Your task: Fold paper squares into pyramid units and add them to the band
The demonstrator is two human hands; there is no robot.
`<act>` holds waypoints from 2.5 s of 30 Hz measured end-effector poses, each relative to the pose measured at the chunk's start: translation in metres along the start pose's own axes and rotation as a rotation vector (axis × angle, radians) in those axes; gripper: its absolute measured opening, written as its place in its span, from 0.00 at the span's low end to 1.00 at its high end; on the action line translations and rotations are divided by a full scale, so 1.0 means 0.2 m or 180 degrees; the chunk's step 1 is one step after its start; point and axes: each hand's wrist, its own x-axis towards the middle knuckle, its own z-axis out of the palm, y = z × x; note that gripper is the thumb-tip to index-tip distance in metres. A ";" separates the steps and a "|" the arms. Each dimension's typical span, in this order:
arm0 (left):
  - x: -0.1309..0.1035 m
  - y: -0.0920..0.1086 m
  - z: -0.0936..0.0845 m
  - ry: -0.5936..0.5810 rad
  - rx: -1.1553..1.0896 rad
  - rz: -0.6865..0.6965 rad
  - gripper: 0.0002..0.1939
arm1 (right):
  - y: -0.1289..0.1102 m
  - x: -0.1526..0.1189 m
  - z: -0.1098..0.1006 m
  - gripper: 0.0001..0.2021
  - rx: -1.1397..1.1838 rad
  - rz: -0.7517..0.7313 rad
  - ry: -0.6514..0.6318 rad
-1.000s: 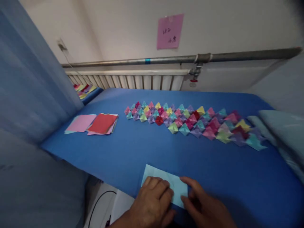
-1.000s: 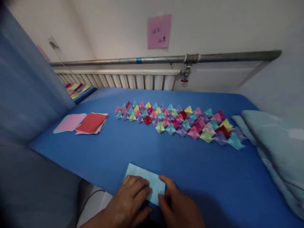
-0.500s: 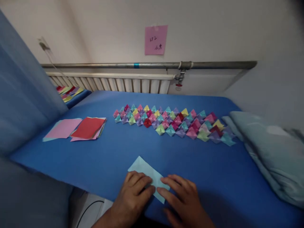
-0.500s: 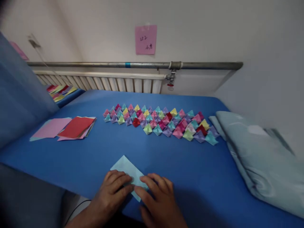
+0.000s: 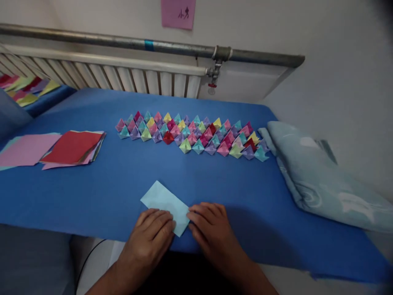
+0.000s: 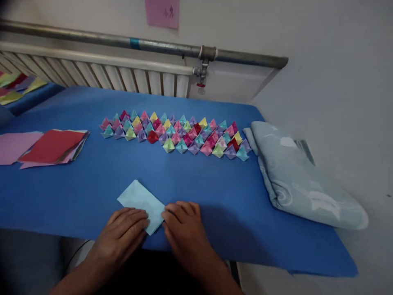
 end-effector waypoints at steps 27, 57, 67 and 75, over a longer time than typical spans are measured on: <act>0.03 -0.05 0.01 -0.0102 -0.0140 -0.1378 0.06 | 0.02 0.11 0.03 0.05 0.0388 0.0979 0.0155; 0.00 0.02 -0.05 -0.0538 0.0676 -0.0167 0.21 | 0.01 0.16 0.01 0.07 0.0101 0.1123 -0.0170; -0.05 0.03 -0.07 -0.0572 0.0906 -0.0199 0.22 | -0.04 0.18 0.05 0.05 -0.0088 0.1079 -0.0246; -0.06 0.03 -0.06 -0.0580 0.0772 -0.0351 0.23 | 0.00 0.16 -0.03 0.07 -0.0130 0.1381 -0.0308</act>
